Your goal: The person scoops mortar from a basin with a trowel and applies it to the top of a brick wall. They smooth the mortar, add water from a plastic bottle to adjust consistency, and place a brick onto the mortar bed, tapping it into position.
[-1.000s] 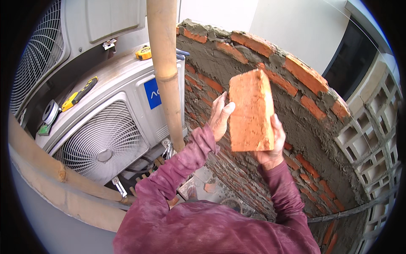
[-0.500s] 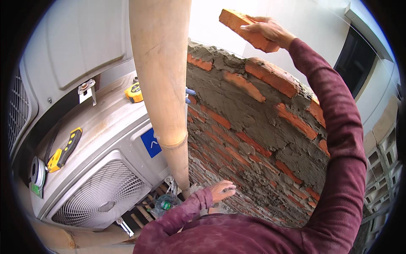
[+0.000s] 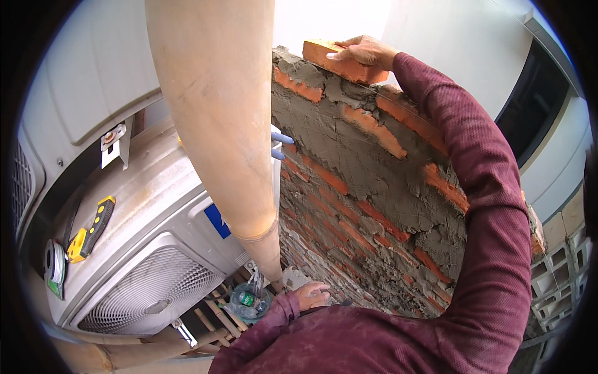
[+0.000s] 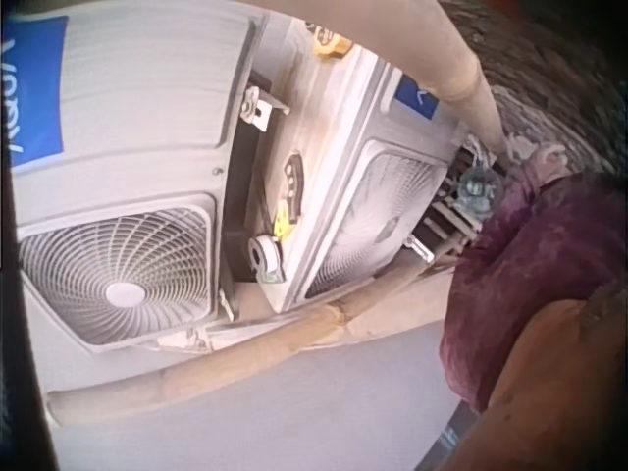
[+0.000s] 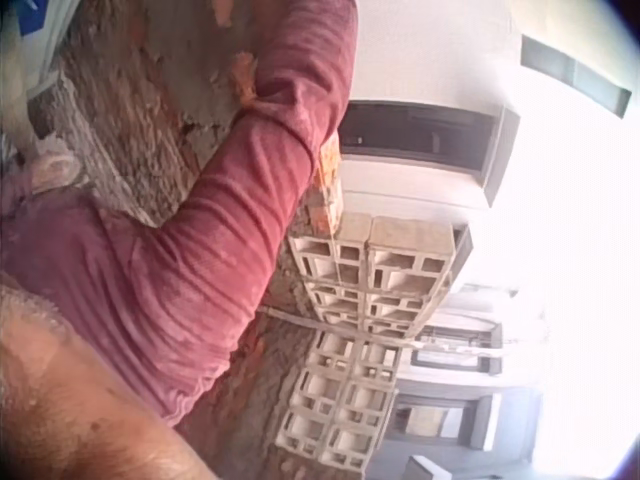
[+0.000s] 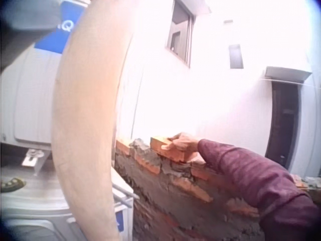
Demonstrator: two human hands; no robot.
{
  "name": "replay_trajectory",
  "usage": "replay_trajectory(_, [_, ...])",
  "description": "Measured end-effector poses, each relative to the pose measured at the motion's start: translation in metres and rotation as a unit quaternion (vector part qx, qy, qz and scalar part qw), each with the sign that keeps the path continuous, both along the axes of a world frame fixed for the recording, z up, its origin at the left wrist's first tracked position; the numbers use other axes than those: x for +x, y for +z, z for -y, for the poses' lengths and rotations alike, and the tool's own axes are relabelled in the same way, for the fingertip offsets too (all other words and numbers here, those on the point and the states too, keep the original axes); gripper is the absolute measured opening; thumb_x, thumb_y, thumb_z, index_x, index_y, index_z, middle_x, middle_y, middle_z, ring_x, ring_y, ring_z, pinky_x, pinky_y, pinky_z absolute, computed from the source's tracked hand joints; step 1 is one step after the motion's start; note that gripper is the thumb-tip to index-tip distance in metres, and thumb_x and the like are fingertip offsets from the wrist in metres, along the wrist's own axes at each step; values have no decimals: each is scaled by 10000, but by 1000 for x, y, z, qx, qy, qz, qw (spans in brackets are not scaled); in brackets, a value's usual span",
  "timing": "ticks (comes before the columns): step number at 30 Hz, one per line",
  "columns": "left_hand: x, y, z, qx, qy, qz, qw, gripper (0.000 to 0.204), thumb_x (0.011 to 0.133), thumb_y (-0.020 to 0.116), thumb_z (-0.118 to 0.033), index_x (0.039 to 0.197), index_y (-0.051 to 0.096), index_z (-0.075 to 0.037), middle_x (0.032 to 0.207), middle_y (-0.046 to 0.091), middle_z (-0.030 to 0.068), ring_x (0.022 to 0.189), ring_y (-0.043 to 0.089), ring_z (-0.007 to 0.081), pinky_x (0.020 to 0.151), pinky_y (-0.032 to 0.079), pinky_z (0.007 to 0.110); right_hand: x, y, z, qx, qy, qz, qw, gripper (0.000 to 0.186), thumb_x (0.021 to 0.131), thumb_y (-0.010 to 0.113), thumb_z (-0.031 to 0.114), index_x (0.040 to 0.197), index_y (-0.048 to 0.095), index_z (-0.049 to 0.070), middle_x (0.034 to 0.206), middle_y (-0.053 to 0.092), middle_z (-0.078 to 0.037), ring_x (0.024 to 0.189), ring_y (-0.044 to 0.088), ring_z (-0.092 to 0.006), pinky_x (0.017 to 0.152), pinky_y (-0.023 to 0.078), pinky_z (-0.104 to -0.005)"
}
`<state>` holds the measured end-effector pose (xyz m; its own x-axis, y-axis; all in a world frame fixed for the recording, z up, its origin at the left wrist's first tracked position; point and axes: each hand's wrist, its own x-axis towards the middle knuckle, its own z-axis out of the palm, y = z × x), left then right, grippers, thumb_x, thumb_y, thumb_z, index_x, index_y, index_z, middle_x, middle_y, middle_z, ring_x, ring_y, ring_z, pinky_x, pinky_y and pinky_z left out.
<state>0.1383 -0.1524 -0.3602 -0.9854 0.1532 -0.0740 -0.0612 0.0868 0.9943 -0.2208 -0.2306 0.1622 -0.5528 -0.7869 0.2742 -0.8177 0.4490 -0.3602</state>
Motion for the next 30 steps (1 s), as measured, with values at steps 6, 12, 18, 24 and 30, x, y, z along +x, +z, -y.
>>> replay_trajectory(6, [-4, 1, -13, 19, -25, 35, 999, 515, 947, 594, -374, 1348, 526, -58, 1269, 576, 140, 1171, 560, 241, 1008, 420, 354, -32, 5, -8, 12, 18, -95, 995, 811, 698, 778, 568, 1344, 579, 121, 1042, 605, -127, 959, 545, -216, 839, 452, -366])
replay_trajectory(12, [-10, 7, -7, 52, -3, 79, 995, 545, 931, 610, -404, 1351, 525, -68, 1315, 550, 118, 1213, 530, 246, 1008, 420, 369, 5, 5, -10, 39, 27, 24, 999, 824, 699, 788, 569, 1329, 586, 78, 783, 556, -25, 673, 485, -104, 612, 407, -293])
replay_trajectory(18, [-20, 6, -6, 69, 0, 53, 996, 605, 894, 649, -453, 1338, 533, -58, 1359, 488, 169, 1173, 573, 279, 983, 447, 398, -9, -2, -1, 44, 34, 10, 998, 814, 708, 769, 577, 1353, 570, 121, 937, 587, -113, 818, 531, -201, 713, 437, -377])
replay_trajectory(24, [-19, 4, -12, 110, -25, 62, 992, 580, 918, 644, -391, 1386, 493, -83, 1323, 527, 129, 1243, 513, 257, 1008, 426, 373, -19, -4, 4, 74, 21, 12, 997, 838, 703, 749, 609, 1376, 548, 152, 1268, 560, -228, 1204, 487, -362, 994, 379, -526])
replay_trajectory(30, [-29, 0, -11, 96, -40, 74, 992, 594, 910, 666, -360, 1392, 483, -66, 1318, 521, 141, 1231, 526, 249, 994, 438, 366, -26, -9, 8, 75, 37, -3, 996, 845, 707, 737, 625, 1387, 536, 165, 1287, 550, -235, 1236, 472, -378, 1024, 351, -566])
